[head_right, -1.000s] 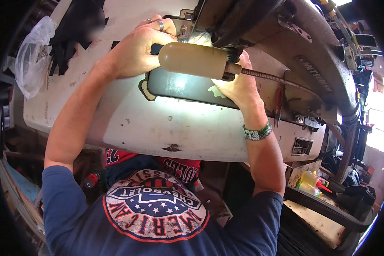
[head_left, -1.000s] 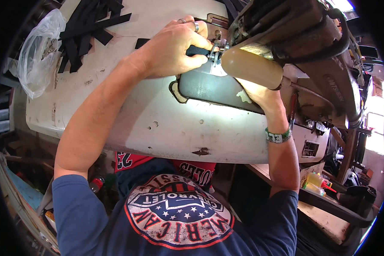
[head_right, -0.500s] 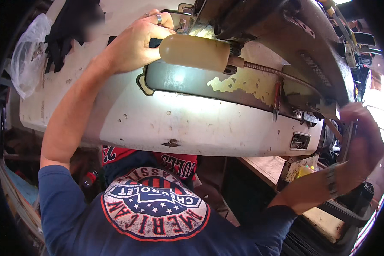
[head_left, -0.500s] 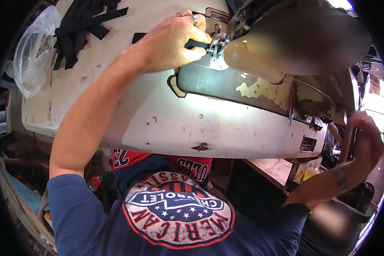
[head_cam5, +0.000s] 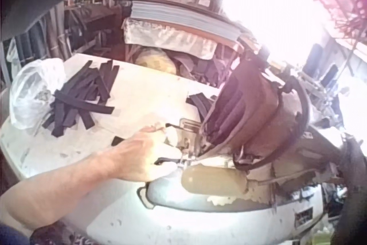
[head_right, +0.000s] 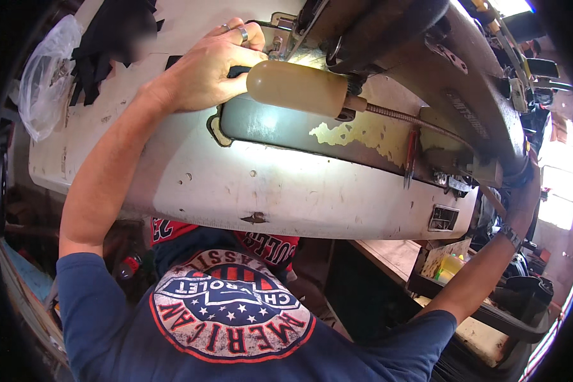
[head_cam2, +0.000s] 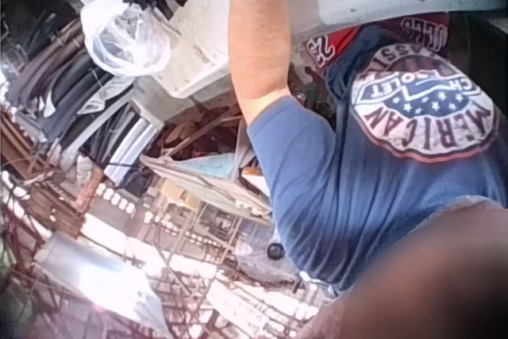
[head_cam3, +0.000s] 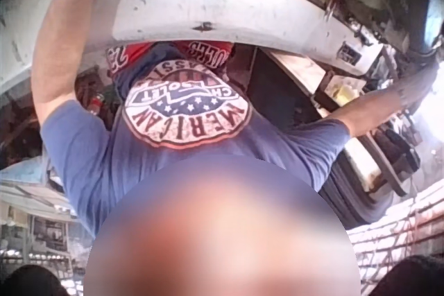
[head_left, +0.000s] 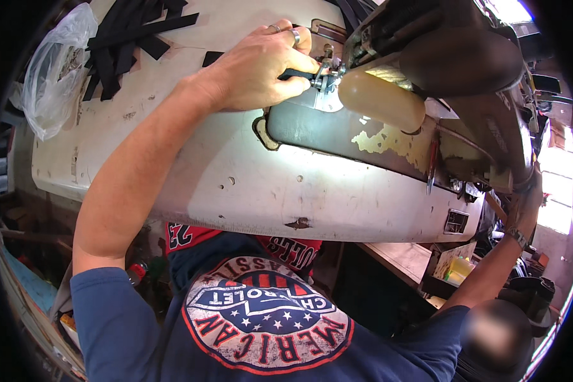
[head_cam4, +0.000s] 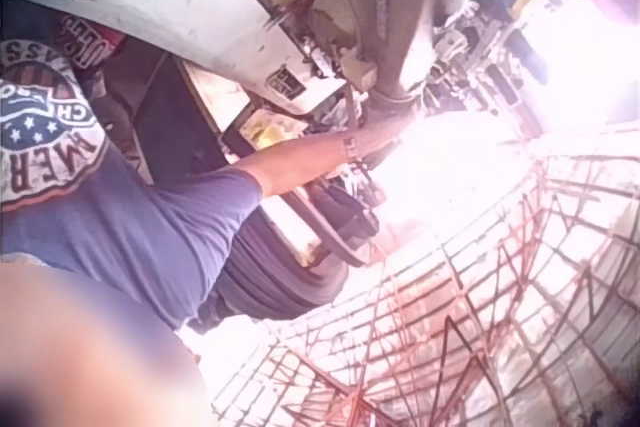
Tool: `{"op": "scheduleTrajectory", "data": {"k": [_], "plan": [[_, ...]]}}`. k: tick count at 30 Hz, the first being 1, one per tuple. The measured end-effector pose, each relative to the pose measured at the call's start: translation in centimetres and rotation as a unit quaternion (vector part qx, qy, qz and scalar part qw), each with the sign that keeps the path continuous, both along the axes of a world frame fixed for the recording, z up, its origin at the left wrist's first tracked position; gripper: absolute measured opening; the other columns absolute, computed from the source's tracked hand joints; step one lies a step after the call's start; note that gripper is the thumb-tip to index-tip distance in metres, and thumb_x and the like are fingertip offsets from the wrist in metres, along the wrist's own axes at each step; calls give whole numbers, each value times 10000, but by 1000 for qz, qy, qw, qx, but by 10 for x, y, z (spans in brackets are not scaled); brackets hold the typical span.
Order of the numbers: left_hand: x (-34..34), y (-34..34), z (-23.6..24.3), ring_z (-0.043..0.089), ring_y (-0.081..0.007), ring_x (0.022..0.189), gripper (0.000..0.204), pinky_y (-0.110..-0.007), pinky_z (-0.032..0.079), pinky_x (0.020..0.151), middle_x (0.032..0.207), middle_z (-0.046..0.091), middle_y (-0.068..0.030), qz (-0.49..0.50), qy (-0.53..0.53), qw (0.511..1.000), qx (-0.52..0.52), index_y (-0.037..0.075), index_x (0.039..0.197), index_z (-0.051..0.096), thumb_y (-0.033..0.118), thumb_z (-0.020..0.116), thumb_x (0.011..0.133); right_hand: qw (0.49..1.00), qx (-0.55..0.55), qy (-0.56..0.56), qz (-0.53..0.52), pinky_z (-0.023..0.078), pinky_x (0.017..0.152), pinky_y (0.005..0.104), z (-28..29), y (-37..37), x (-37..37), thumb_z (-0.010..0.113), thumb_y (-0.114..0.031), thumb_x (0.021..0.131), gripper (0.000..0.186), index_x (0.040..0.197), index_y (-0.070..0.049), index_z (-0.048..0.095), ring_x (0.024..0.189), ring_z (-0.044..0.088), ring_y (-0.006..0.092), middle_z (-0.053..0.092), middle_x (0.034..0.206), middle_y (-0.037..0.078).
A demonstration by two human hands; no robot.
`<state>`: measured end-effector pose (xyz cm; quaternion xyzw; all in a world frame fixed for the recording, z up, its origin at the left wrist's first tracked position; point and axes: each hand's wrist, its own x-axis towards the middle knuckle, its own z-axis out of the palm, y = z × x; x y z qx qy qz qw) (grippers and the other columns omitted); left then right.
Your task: The person sews and assembles small black straps with metal rings using an industrial sewing machine.
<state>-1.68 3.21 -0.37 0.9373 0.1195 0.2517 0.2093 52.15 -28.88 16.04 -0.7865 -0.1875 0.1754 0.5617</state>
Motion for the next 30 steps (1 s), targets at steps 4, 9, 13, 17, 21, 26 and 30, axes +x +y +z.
{"op": "scheduleTrajectory", "data": {"k": [4, 9, 13, 17, 21, 26, 30], "plan": [[7, -3, 4, 498, -265, 987, 64, -378, 419, 935, 968, 517, -68, -16, -16, 1000, -5, 26, 848, 632, 79, 654, 820, 989, -70, -57, 116, 582, 824, 324, 44, -9, -2, 537, -230, 959, 362, 1231, -1, 608, 932, 703, 228, 683, 1061, 130], [7, -1, 1, 496, -268, 985, 68, -382, 413, 936, 978, 522, -72, -7, -27, 1000, -5, 22, 857, 637, 73, 650, 815, 975, -55, -174, 126, 564, 865, 311, 16, 39, -35, 549, -296, 999, 392, 1244, 5, 607, 1019, 671, 190, 653, 1141, 139], [7, -2, 5, 526, -257, 1005, 169, -391, 420, 962, 980, 560, -70, -6, 0, 1000, -3, 48, 973, 697, 106, 638, 826, 985, -42, -140, 90, 559, 876, 312, 12, 6, -42, 533, -306, 1012, 405, 1259, 7, 603, 1037, 666, 192, 647, 1162, 140], [7, -4, 3, 501, -261, 1008, 124, -375, 409, 964, 989, 548, -58, -10, -23, 1000, 1, 30, 907, 668, 83, 660, 795, 993, -28, -108, 43, 554, 887, 312, 6, -6, -16, 518, -315, 1025, 418, 1275, 9, 599, 1055, 661, 194, 642, 1183, 140], [8, -5, 5, 503, -255, 1011, 131, -375, 411, 968, 990, 551, -52, -11, -8, 1000, 5, 33, 916, 673, 82, 659, 795, 996, -16, -86, 11, 550, 895, 312, 6, -20, 20, 506, -323, 1035, 428, 1287, 11, 596, 1068, 657, 196, 637, 1199, 140], [5, -4, 6, 505, -249, 1015, 112, -375, 409, 976, 997, 554, -45, -10, 2, 1000, -5, 41, 900, 668, 87, 656, 798, 944, -20, -328, 20, 521, 952, 352, -23, -19, 8, 440, -305, 1056, 443, 1304, 31, 590, 1135, 626, 225, 606, 1265, 151], [7, -6, 7, 505, -250, 1010, 102, -375, 408, 978, 991, 552, -43, -6, 9, 1000, -4, 40, 887, 657, 84, 653, 795, 798, -11, -601, 45, 483, 1021, 406, -49, -23, -11, 416, -294, 1056, 455, 1307, 45, 587, 1209, 586, 256, 589, 1304, 159]]}}
